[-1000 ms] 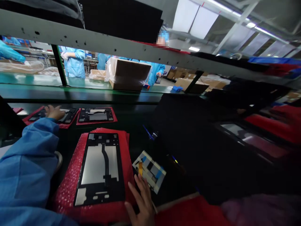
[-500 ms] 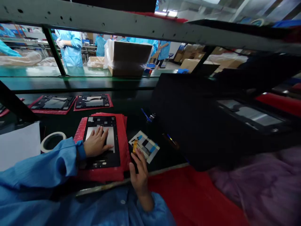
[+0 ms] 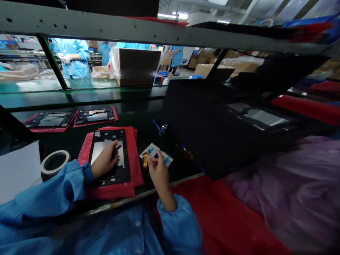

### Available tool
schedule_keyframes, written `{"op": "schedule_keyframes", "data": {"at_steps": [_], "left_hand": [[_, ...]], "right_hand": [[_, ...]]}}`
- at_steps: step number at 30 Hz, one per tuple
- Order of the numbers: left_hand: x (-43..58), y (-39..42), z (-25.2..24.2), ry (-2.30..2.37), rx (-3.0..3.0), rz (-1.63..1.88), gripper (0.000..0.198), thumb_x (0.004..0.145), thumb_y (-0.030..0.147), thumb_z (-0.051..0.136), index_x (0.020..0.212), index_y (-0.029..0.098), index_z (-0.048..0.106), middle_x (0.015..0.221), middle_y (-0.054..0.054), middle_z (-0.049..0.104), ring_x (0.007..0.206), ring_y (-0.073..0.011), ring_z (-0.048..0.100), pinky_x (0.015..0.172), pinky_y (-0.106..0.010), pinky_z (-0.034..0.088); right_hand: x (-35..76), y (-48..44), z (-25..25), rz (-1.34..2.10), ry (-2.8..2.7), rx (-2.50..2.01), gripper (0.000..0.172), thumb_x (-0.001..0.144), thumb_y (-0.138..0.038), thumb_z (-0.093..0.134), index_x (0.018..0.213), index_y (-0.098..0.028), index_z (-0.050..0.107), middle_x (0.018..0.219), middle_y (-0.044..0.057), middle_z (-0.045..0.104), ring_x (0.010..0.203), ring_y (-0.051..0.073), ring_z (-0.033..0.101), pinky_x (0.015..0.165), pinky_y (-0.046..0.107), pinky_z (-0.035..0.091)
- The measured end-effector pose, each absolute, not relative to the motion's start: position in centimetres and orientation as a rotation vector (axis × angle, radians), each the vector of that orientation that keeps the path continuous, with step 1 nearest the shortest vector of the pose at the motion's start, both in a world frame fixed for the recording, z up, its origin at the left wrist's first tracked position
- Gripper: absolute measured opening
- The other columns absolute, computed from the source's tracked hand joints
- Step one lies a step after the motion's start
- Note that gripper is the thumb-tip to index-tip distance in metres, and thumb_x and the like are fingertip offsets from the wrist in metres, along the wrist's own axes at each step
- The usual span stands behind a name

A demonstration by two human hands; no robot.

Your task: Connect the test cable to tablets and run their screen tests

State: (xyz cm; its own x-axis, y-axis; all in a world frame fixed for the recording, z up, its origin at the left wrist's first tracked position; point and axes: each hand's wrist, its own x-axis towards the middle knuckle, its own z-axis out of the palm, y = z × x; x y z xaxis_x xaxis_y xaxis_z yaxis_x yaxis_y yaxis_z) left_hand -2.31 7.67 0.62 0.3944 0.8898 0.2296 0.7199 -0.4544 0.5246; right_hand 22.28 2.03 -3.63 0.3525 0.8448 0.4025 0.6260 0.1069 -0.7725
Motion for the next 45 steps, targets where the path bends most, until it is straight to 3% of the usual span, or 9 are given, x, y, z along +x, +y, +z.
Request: {"op": "schedule_keyframes", "data": {"at_steps": [4,10,13,16,21,24,29,40,45], "left_hand": [[-1.7,8.6,1.3,1.335,2.201,0.800,0.060,0.088,0.023,0.043,0.145,0.006,0.029,0.125,-0.021,0.063,0.112,-0.0247,0.064,0.100,-0.045,0.049],[0.0,8.8,2.4,1.157,2.100,0.753,0.031,0.084,0.025,0.049,0.105,0.019,0.071,0.095,-0.007,0.073,0.087,-0.0217,0.068,0.083,-0.036,0.054],[0.2,8.8,2.6,1.133,2.028,0.748,0.031,0.085,0.029,0.050,0.101,0.019,0.073,0.088,-0.006,0.072,0.081,-0.0206,0.066,0.078,-0.034,0.052],[0.1,9.1,2.4,1.134,1.929,0.749,0.030,0.083,0.034,0.053,0.098,0.019,0.074,0.084,-0.005,0.070,0.078,-0.0201,0.064,0.075,-0.033,0.051],[0.1,9.4,1.7,1.122,1.698,0.719,0.035,0.080,0.044,0.056,0.097,0.016,0.070,0.064,0.000,0.063,0.054,-0.0153,0.055,0.051,-0.027,0.044],[0.2,9.2,1.3,1.084,1.580,0.727,0.038,0.079,0.047,0.058,0.098,0.016,0.066,0.065,0.001,0.062,0.051,-0.0129,0.053,0.049,-0.025,0.042],[0.4,9.4,1.0,1.045,1.482,0.769,0.039,0.079,0.052,0.061,0.097,0.019,0.062,0.062,0.004,0.058,0.049,-0.0110,0.051,0.046,-0.022,0.039],[0.3,10.1,0.9,1.022,1.566,0.724,0.033,0.079,0.046,0.062,0.096,0.018,0.064,0.055,0.006,0.055,0.046,-0.0123,0.053,0.045,-0.024,0.040],[0.2,10.0,1.1,1.023,1.644,0.730,0.030,0.079,0.040,0.062,0.097,0.017,0.065,0.074,0.001,0.066,0.051,-0.0115,0.056,0.050,-0.025,0.045]], "right_hand": [[22.1,4.3,-4.0,0.463,-1.331,-1.644,0.046,0.084,-0.043,0.064,0.121,-0.017,0.062,0.077,0.007,0.074,0.073,0.024,0.071,0.069,0.033,0.053],[20.5,5.7,-4.3,0.631,-1.311,-1.508,0.046,0.084,-0.030,0.060,0.130,-0.020,0.056,0.074,0.000,0.074,0.062,0.018,0.071,0.061,0.027,0.055],[20.2,5.6,-4.1,0.791,-1.223,-1.355,0.047,0.088,-0.033,0.055,0.133,-0.019,0.054,0.082,0.003,0.077,0.060,0.017,0.072,0.060,0.028,0.057],[20.2,5.2,-3.7,0.788,-1.179,-1.285,0.037,0.089,-0.036,0.054,0.121,-0.020,0.061,0.091,0.006,0.078,0.066,0.019,0.073,0.062,0.030,0.059],[19.5,4.7,-2.3,0.636,-1.179,-1.312,0.030,0.095,-0.036,0.045,0.111,-0.020,0.065,0.098,0.008,0.076,0.072,0.017,0.072,0.071,0.030,0.059],[18.8,4.9,-1.8,0.563,-1.251,-1.306,0.033,0.098,-0.033,0.039,0.117,-0.019,0.063,0.101,0.008,0.074,0.077,0.016,0.071,0.079,0.031,0.057],[17.3,5.1,-2.4,0.299,-1.471,-1.333,0.034,0.099,-0.030,0.035,0.118,-0.019,0.062,0.112,0.012,0.071,0.108,0.021,0.066,0.094,0.037,0.053],[17.3,4.1,-3.4,0.304,-1.483,-1.385,0.022,0.097,-0.027,0.039,0.087,-0.022,0.058,0.082,0.005,0.067,0.080,0.018,0.066,0.075,0.028,0.052],[17.2,3.9,-3.0,0.347,-1.491,-1.368,0.020,0.095,-0.028,0.044,0.085,-0.022,0.060,0.082,0.004,0.068,0.079,0.016,0.065,0.075,0.027,0.051]]}}
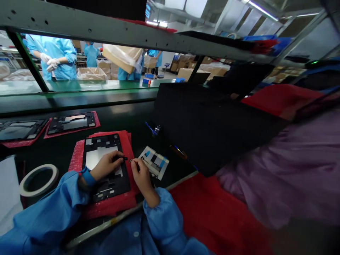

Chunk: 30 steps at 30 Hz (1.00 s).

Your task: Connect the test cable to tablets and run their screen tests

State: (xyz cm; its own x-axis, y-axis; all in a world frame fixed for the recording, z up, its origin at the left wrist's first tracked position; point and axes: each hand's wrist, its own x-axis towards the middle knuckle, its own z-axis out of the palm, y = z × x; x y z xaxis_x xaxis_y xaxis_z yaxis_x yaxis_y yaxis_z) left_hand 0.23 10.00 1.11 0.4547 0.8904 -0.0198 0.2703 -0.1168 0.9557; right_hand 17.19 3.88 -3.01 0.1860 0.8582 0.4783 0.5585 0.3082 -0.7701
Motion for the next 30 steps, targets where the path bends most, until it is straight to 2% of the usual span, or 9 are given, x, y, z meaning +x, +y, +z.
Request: {"op": "schedule_keyframes", "data": {"at_steps": [5,13,18,22,25,30], "left_hand": [[0.2,9.8,1.3,1.026,1.711,0.719,0.027,0.081,0.041,0.059,0.091,0.017,0.067,0.061,0.003,0.060,0.050,-0.0127,0.055,0.048,-0.025,0.043],[0.4,9.9,1.4,1.049,1.837,0.757,0.020,0.080,0.036,0.061,0.085,0.018,0.069,0.071,-0.001,0.067,0.059,-0.0135,0.055,0.055,-0.025,0.044],[0.3,9.8,1.3,1.006,1.853,0.760,0.022,0.084,0.037,0.058,0.087,0.017,0.068,0.070,0.000,0.066,0.056,-0.0128,0.055,0.054,-0.025,0.044],[0.2,9.5,1.9,0.864,1.908,0.746,0.018,0.084,0.035,0.061,0.084,0.018,0.069,0.079,-0.003,0.070,0.073,-0.0159,0.062,0.071,-0.028,0.050],[0.1,9.4,2.2,0.763,1.941,0.736,0.015,0.084,0.032,0.063,0.085,0.019,0.071,0.091,-0.006,0.072,0.089,-0.0185,0.065,0.085,-0.032,0.050],[0.1,9.5,2.1,0.733,1.928,0.725,0.016,0.087,0.033,0.060,0.088,0.020,0.070,0.102,-0.008,0.074,0.097,-0.0203,0.066,0.091,-0.036,0.050]], "right_hand": [[17.2,3.8,-2.9,0.354,-1.477,-1.375,0.022,0.095,-0.030,0.044,0.085,-0.021,0.061,0.083,0.005,0.069,0.080,0.017,0.064,0.074,0.028,0.051],[17.0,3.8,-2.6,0.325,-1.514,-1.372,0.022,0.093,-0.028,0.045,0.083,-0.021,0.063,0.078,0.005,0.068,0.075,0.018,0.064,0.071,0.029,0.051],[17.2,3.8,-2.8,0.299,-1.500,-1.386,0.021,0.094,-0.028,0.045,0.086,-0.021,0.064,0.080,0.005,0.068,0.076,0.018,0.065,0.071,0.028,0.051],[17.2,3.8,-2.8,0.281,-1.506,-1.382,0.022,0.095,-0.029,0.046,0.087,-0.021,0.065,0.080,0.006,0.069,0.076,0.018,0.066,0.071,0.029,0.051],[17.1,3.8,-2.7,0.274,-1.518,-1.374,0.023,0.095,-0.028,0.046,0.086,-0.020,0.066,0.080,0.006,0.069,0.076,0.018,0.066,0.071,0.029,0.052],[17.1,3.8,-2.6,0.273,-1.519,-1.374,0.022,0.096,-0.027,0.046,0.088,-0.021,0.066,0.081,0.006,0.070,0.077,0.018,0.066,0.071,0.029,0.052]]}}
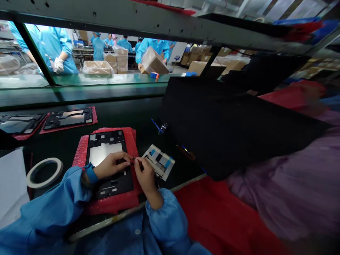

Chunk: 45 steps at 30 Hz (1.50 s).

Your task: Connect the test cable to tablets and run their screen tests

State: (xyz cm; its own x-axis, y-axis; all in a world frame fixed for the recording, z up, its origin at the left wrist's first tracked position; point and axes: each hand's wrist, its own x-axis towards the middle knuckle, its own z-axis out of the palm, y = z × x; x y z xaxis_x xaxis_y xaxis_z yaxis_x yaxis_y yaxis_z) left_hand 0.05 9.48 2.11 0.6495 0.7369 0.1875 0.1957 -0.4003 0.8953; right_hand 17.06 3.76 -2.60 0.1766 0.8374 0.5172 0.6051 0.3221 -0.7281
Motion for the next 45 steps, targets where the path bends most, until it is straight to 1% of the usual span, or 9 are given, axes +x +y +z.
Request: {"op": "schedule_keyframes", "data": {"at_steps": [4,14,17,26,28,31,34,39,45], "left_hand": [[0.05,9.45,2.01,0.722,1.916,0.704,0.017,0.087,0.033,0.060,0.089,0.020,0.071,0.103,-0.008,0.075,0.097,-0.0203,0.068,0.091,-0.036,0.051],[-0.02,9.48,1.95,0.729,1.894,0.723,0.013,0.086,0.028,0.062,0.088,0.019,0.071,0.104,-0.008,0.075,0.098,-0.0197,0.068,0.092,-0.034,0.051],[0.02,9.47,1.91,0.742,1.877,0.722,0.013,0.086,0.029,0.062,0.088,0.019,0.071,0.104,-0.007,0.075,0.097,-0.0198,0.069,0.091,-0.034,0.052],[-0.01,9.56,1.71,0.769,1.828,0.687,0.017,0.085,0.032,0.063,0.089,0.018,0.072,0.106,-0.009,0.076,0.099,-0.0208,0.069,0.094,-0.035,0.051],[-0.01,9.54,1.70,0.767,1.821,0.668,0.018,0.084,0.033,0.064,0.089,0.017,0.073,0.102,-0.008,0.076,0.096,-0.0201,0.069,0.091,-0.034,0.052],[-0.01,9.46,1.78,0.769,1.813,0.634,0.020,0.082,0.035,0.066,0.087,0.017,0.074,0.088,-0.005,0.077,0.083,-0.0183,0.069,0.082,-0.031,0.053],[0.00,9.43,1.80,0.798,1.801,0.639,0.021,0.082,0.036,0.066,0.087,0.016,0.073,0.084,-0.004,0.076,0.077,-0.0168,0.067,0.077,-0.029,0.053],[0.12,9.63,1.39,0.912,1.779,0.707,0.024,0.085,0.039,0.061,0.087,0.017,0.069,0.069,0.000,0.067,0.060,-0.0122,0.058,0.059,-0.024,0.047],[0.27,9.70,1.23,0.955,1.803,0.763,0.019,0.082,0.035,0.063,0.083,0.018,0.069,0.075,0.000,0.068,0.069,-0.0135,0.058,0.065,-0.025,0.046]], "right_hand": [[17.07,3.78,-2.77,0.275,-1.522,-1.371,0.021,0.095,-0.027,0.047,0.087,-0.021,0.066,0.081,0.006,0.070,0.077,0.018,0.067,0.071,0.029,0.052],[17.14,3.78,-2.89,0.245,-1.488,-1.380,0.022,0.096,-0.028,0.046,0.089,-0.020,0.065,0.081,0.006,0.070,0.077,0.018,0.067,0.071,0.029,0.052],[17.07,3.76,-2.89,0.241,-1.500,-1.378,0.021,0.096,-0.027,0.047,0.088,-0.021,0.065,0.081,0.006,0.070,0.079,0.018,0.067,0.072,0.029,0.052],[17.06,3.74,-3.06,0.229,-1.524,-1.383,0.017,0.093,-0.024,0.049,0.086,-0.020,0.064,0.077,0.004,0.067,0.073,0.017,0.064,0.068,0.028,0.050],[17.05,3.78,-3.13,0.228,-1.527,-1.376,0.017,0.093,-0.023,0.048,0.086,-0.020,0.063,0.078,0.004,0.068,0.074,0.017,0.064,0.069,0.027,0.050],[16.98,3.86,-3.13,0.227,-1.537,-1.353,0.017,0.093,-0.023,0.049,0.084,-0.020,0.064,0.078,0.004,0.068,0.074,0.017,0.064,0.068,0.027,0.050],[16.99,3.85,-3.02,0.223,-1.523,-1.339,0.016,0.092,-0.022,0.050,0.083,-0.020,0.063,0.076,0.003,0.067,0.071,0.016,0.063,0.066,0.026,0.049],[17.16,3.54,-2.68,0.218,-1.483,-1.317,0.017,0.092,-0.023,0.050,0.081,-0.019,0.062,0.069,0.001,0.062,0.065,0.014,0.060,0.061,0.024,0.047],[17.13,3.33,-2.38,0.220,-1.491,-1.276,0.016,0.091,-0.022,0.052,0.079,-0.019,0.062,0.067,0.000,0.061,0.063,0.013,0.058,0.060,0.024,0.046]]}}
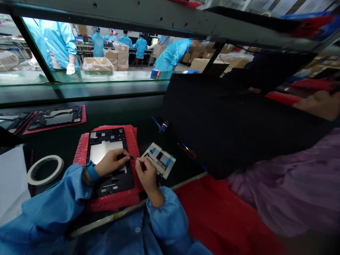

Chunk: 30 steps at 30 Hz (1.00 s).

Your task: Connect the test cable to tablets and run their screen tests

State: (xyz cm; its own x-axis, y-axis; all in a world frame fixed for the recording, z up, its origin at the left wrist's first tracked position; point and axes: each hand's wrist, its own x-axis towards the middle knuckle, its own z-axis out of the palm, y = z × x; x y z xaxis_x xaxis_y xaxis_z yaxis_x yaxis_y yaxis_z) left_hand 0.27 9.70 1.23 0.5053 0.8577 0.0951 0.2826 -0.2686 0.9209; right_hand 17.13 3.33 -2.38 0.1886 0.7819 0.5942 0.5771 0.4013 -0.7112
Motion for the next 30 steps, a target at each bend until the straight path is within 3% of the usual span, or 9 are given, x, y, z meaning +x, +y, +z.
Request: {"op": "schedule_keyframes", "data": {"at_steps": [18,30], "left_hand": [[0.37,9.49,1.65,0.929,1.864,0.709,0.018,0.085,0.035,0.058,0.083,0.018,0.064,0.063,0.003,0.060,0.053,-0.0106,0.051,0.053,-0.022,0.043],[0.15,9.55,1.88,0.930,1.956,0.668,0.018,0.085,0.034,0.057,0.083,0.018,0.065,0.068,0.001,0.062,0.061,-0.0120,0.053,0.058,-0.023,0.044]], "right_hand": [[16.97,3.46,-2.23,0.234,-1.498,-1.243,0.015,0.089,-0.021,0.052,0.077,-0.020,0.061,0.067,0.000,0.062,0.063,0.014,0.060,0.060,0.024,0.047],[17.00,3.50,-2.32,0.292,-1.491,-1.259,0.016,0.088,-0.023,0.053,0.074,-0.020,0.061,0.064,-0.001,0.060,0.058,0.013,0.056,0.057,0.024,0.044]]}}
